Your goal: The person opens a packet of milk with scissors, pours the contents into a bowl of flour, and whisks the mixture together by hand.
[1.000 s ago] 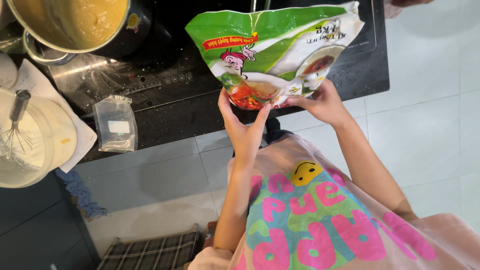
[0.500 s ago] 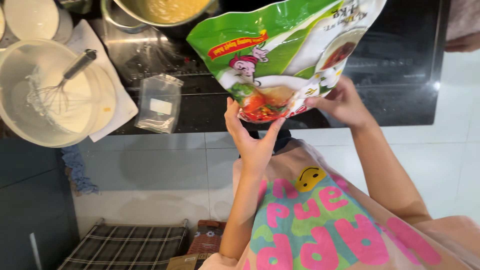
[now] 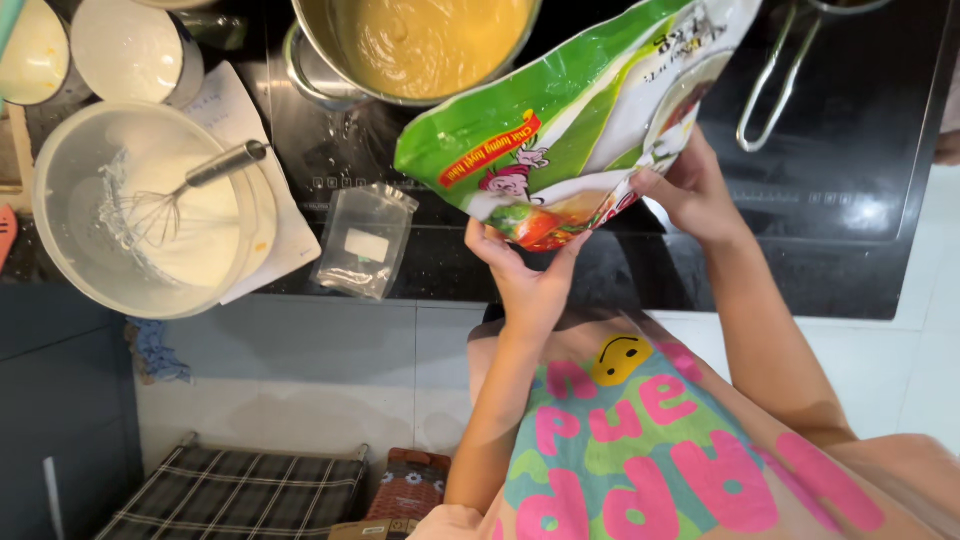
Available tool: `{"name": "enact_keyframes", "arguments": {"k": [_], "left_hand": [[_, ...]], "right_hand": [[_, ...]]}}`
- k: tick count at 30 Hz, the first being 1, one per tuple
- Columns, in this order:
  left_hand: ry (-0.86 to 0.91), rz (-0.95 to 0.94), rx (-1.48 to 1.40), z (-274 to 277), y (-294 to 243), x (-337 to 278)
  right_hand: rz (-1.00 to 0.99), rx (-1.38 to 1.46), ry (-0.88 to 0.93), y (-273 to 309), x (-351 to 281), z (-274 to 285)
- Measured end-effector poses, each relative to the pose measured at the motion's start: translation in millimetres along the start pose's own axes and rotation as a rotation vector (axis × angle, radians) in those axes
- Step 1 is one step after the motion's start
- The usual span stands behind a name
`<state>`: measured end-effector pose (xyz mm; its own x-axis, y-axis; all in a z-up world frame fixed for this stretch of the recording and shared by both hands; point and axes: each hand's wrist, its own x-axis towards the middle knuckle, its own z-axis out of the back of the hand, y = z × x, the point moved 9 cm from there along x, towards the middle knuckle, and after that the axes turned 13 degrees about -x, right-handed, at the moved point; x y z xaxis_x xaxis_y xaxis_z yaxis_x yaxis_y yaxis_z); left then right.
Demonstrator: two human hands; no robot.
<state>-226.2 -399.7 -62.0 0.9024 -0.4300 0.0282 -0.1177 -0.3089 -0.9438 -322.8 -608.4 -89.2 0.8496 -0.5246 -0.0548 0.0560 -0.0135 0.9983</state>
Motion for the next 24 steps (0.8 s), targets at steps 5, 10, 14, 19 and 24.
{"name": "enact_keyframes", "arguments": {"k": [5,10,14,19,24], "left_hand": [[-0.027,-0.030,0.145,-32.3,14.4,-0.8],[-0.020,-0.075,0.101,-63.9,12.8,12.3],[0.064,-0.030,0.145,-85.1,3.1,27.7],[0.050,0.016,0.120,-93.8,5.4,47.7],[-0.042,0.007,0.021,-85.5,8.4,65.2]], "right_hand": [[0.119,-0.034,-0.070,10.9,49.8,9.4],[0.143,-0.135,-0.125,9.7,89.3,25.5],[0.215,-0.161,-0.152,13.2,120.2,25.7],[0.257,-0.019,-0.099,20.0,148.4,10.5],[0.268,-0.090,-0.140,27.5,163.5,4.5]]}}
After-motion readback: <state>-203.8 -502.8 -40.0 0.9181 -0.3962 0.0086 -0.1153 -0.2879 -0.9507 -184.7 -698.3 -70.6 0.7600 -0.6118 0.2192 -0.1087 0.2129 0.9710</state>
